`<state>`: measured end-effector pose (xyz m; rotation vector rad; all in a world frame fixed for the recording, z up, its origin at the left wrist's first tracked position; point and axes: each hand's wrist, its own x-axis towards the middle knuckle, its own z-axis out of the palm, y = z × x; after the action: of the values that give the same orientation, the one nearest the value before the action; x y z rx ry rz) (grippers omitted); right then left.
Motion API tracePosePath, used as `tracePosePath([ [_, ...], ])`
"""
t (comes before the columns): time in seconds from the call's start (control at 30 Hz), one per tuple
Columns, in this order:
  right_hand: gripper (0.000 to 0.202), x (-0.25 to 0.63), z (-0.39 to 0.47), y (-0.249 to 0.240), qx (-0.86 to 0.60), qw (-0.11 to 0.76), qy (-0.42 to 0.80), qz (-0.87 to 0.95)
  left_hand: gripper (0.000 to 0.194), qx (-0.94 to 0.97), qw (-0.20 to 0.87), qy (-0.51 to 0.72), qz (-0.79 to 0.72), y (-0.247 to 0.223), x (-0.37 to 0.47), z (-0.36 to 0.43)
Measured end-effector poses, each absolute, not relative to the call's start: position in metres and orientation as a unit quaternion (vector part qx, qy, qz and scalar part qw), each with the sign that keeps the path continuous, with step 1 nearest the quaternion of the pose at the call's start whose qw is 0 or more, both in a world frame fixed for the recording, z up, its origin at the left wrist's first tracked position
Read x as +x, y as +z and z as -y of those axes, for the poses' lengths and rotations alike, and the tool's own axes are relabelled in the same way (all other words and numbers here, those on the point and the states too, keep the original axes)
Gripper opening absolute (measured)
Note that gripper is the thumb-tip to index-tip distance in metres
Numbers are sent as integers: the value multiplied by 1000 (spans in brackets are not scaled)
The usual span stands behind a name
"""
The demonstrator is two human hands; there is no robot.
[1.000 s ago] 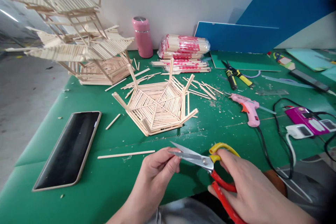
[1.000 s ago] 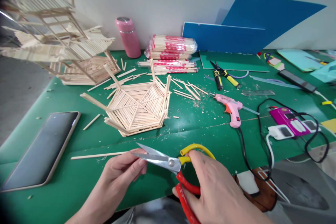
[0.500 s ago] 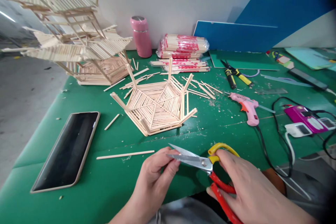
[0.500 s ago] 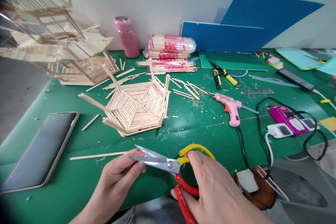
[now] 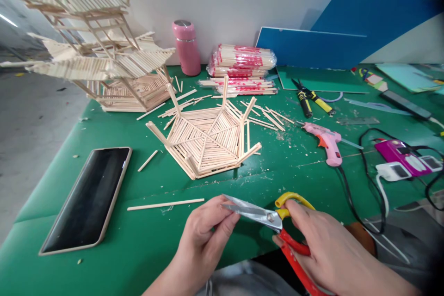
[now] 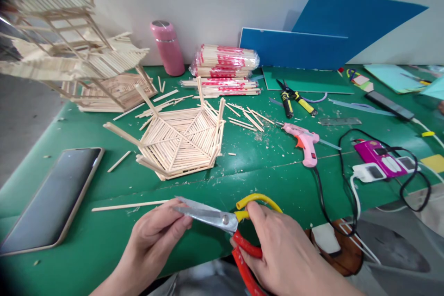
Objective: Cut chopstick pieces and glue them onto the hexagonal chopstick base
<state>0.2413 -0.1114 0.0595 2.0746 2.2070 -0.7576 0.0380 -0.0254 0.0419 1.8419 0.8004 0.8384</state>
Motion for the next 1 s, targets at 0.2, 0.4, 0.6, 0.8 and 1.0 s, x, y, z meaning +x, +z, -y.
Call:
tracePosePath([
  [0.2, 16, 241, 106, 64, 680, -39, -325, -656, 15, 666, 565, 321, -366, 45, 40, 30],
  [0.4, 37, 243, 108, 65, 679, -58, -237, -692, 26, 549, 660, 291, -423, 42, 41, 29],
  [0.6, 32, 243, 112, 59, 678, -43, -188, -710, 23, 548, 665, 296, -413, 38, 40, 30],
  [0.8, 30, 242, 111, 60, 676, -37, -180, -714, 17, 618, 590, 325, -407, 42, 40, 29],
  [1.0, 31, 242, 111, 61, 674, -39, -173, -717, 14, 620, 572, 341, -414, 42, 43, 30],
])
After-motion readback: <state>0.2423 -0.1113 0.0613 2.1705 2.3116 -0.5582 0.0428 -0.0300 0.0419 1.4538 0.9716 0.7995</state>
